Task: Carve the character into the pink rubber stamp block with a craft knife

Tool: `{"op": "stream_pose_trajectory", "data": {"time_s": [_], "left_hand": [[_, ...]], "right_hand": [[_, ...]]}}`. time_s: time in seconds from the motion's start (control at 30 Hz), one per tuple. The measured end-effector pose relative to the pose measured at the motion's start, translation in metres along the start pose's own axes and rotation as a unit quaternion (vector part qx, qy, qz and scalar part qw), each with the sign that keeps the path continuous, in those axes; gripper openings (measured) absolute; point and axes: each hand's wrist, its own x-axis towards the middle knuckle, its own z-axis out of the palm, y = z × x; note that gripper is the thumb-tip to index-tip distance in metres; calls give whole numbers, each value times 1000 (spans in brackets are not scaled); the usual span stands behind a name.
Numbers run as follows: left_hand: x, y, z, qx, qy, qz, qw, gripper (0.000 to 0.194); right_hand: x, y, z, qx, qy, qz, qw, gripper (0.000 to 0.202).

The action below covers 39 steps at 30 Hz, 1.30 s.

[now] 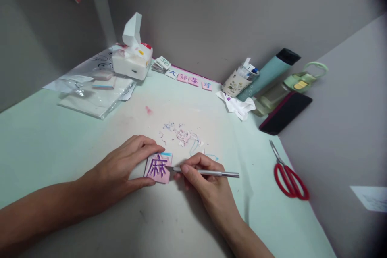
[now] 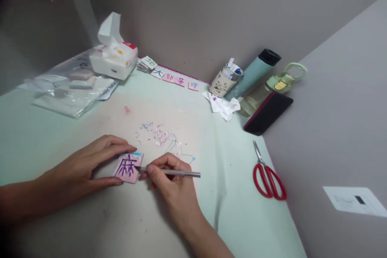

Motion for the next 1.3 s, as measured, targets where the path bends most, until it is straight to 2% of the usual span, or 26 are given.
{"op": "stream_pose_trajectory", "data": {"time_s": [0.37,0.87,1.3], "left_hand": [[2,5,0,-20,-9,6,1000,44],[2,4,-5,-5,-16,15,1000,43],[4,3,-5,0,-16,29,999,45]], "right_hand": [[0,11,0,79,-5,20,997,35],[-2,12,-3,88,11,20,996,38],[-2,7,-1,71,8,28,997,32]]}}
